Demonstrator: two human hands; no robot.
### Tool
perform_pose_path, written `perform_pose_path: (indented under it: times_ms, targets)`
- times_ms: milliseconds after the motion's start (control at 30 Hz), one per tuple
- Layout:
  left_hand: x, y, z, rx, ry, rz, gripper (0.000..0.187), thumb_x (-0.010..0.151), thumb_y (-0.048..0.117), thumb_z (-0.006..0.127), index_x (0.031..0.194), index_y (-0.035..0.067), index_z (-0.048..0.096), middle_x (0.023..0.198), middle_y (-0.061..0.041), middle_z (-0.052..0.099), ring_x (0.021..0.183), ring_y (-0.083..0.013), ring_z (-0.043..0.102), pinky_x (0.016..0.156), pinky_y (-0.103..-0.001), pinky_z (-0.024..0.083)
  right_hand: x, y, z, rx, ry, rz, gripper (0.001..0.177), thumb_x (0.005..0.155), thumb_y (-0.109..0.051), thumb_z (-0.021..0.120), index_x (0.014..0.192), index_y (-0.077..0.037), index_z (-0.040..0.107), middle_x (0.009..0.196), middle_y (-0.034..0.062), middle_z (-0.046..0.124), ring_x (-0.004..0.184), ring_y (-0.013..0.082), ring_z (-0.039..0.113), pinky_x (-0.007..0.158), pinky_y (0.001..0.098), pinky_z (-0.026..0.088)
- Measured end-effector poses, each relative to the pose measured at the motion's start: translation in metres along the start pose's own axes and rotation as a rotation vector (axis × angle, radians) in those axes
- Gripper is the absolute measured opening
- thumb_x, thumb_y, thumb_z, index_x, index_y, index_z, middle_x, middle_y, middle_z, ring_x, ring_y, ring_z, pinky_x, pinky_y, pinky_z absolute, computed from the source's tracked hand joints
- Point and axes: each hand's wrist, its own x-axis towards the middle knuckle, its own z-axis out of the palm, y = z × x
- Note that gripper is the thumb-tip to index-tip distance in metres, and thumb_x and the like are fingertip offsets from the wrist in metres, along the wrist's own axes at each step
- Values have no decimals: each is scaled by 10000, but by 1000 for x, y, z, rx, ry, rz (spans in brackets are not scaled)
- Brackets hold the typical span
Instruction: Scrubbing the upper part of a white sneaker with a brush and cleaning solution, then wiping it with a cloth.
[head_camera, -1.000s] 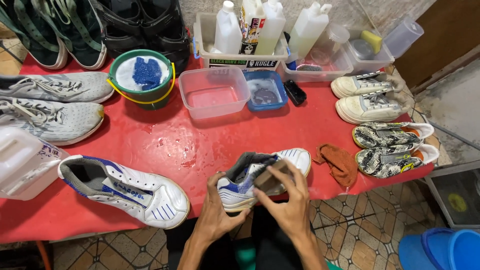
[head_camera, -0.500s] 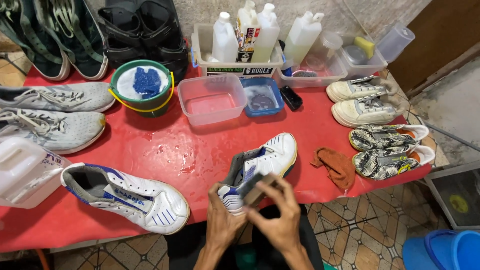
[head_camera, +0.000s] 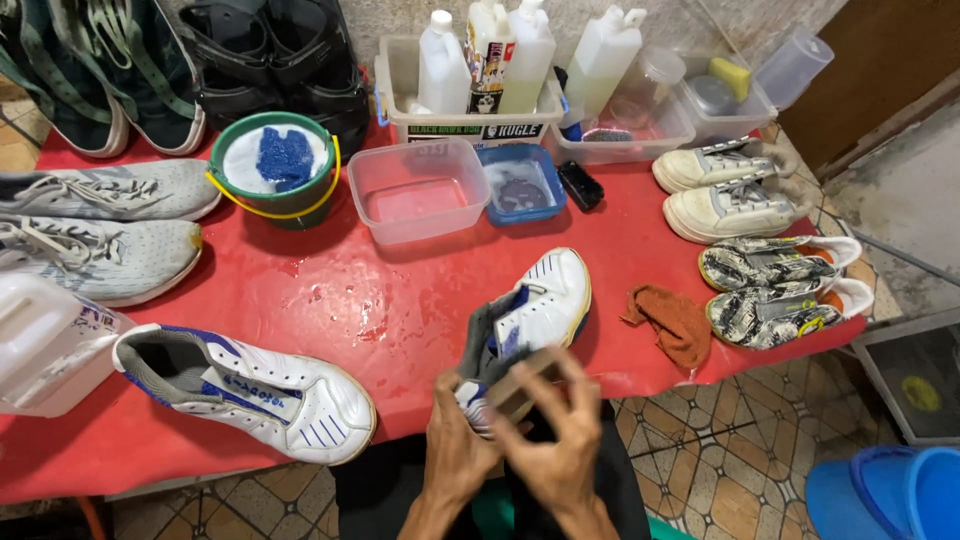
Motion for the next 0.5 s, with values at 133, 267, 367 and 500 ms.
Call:
perform_pose_path:
  times_ms: [133,267,367,500]
  targets:
    - [0,-5,-2,-51,-32,101,918,711,540,721,1341,-24,364,1168,-217,618,966,-318,696,835,-443,556,-3,2,-2,126,-129,-69,634,554,-228,962,1147,-124,763,1426,165,572,1176,309,623,993,408,534]
    - [-2,-6,2,-40,-11,170,557,835,149,560,1335,-11,377,1202,-259,584,978,-379,669,875,-495,529,-15,2,3,39,-53,-93,620,546,-236,948,1134,-151,771,1481,181,532,1107,282,573,868,365,542]
    - [-1,-19,-1,-110,-41,143,920,839,656,560,1402,-40,347,1268,-280,581,1098,-410,655,934,-524,502,-13,7,0,82,-123,-109,650,527,-285,963,1138,-182,767,1427,126,587,1138,264,628,966,394,487]
    - [-1,5,-2,-15,1,32,885,608,282,943,1290,77,417,1040,-130,711,818,-240,754,661,-376,611,-13,8,5,-7,48,33,656,583,-250,967,1185,-112,745,1434,190,564,1195,305,590,931,386,518]
